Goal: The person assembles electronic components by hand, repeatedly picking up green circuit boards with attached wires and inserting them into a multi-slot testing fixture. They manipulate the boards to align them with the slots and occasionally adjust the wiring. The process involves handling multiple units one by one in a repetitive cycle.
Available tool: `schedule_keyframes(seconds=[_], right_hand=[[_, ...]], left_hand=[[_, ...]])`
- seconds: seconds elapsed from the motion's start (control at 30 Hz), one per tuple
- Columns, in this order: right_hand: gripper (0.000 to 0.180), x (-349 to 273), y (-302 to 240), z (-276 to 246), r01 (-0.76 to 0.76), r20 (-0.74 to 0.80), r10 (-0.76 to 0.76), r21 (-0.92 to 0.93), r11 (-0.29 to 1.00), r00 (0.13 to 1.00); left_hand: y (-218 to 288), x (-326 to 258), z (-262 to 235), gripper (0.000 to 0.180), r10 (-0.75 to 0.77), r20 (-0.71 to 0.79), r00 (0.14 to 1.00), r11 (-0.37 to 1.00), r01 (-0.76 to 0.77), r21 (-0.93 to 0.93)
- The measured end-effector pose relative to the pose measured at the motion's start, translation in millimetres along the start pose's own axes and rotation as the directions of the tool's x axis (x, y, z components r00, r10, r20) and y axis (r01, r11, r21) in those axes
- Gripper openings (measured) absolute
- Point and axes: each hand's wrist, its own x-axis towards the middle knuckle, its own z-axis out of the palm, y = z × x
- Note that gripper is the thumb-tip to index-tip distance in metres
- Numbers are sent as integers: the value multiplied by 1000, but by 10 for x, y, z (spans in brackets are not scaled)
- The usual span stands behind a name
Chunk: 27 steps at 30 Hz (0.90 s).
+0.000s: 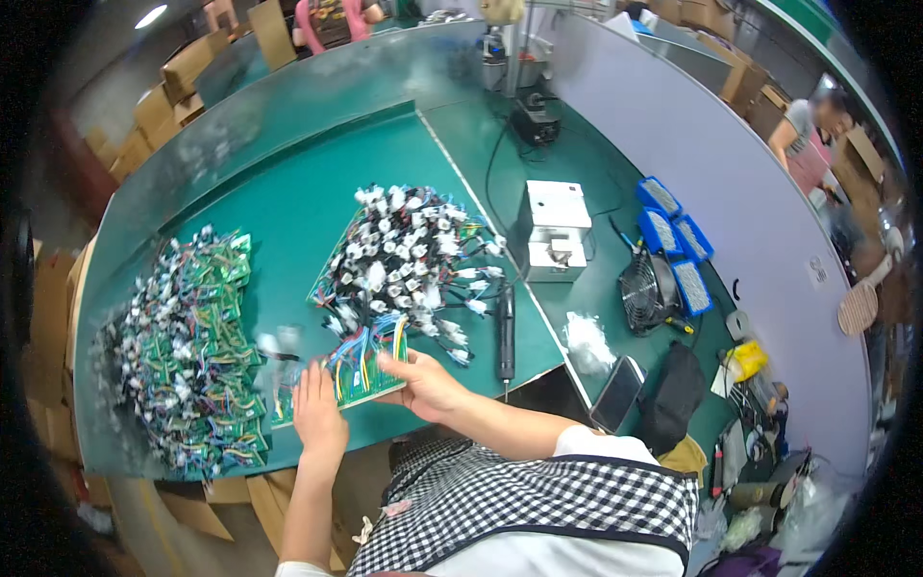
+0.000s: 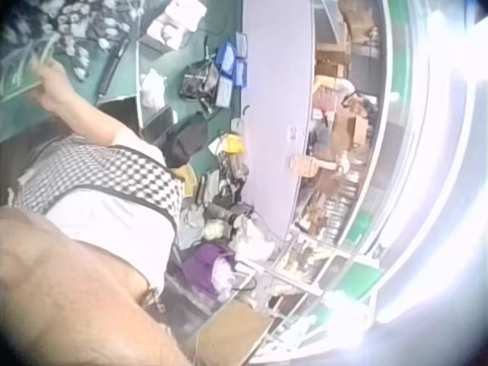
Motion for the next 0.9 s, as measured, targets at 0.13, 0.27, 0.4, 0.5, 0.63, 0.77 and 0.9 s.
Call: schedule_keyframes(seconds=[0.13,0.27,0.4,0.5,0.63,0.77,0.9], right_hand=[[42,-107,-62,-303,19,-125,-67,-355,935,990],[45,-106,-432,-330,-104,73,140,-360,927,988],[35,110,-512,-367,-149,-48,150,-606,782,987],[29,409,-377,-407,-83,-87,22,-783,617,996],[30,831,-102,-644,-14,40,-256,-979,-205,966],[33,1231,-129,-324,-32,45,-225,-945,-326,973],[38,1382,63,12,-25,73,238,-923,383,969]], left_hand=[[73,-211,-304,76,-289,76,954,835,290,-467],[-494,-648,222,61,-826,383,413,-260,325,-909],[-719,-814,-75,58,-174,398,900,-818,92,-567],[-529,-850,-97,56,-247,503,828,-819,98,-565],[-239,-989,124,52,-303,660,688,-852,114,-510],[-285,-947,180,46,-566,679,467,-747,58,-662],[-514,-999,49,44,-573,662,483,-739,44,-672]])
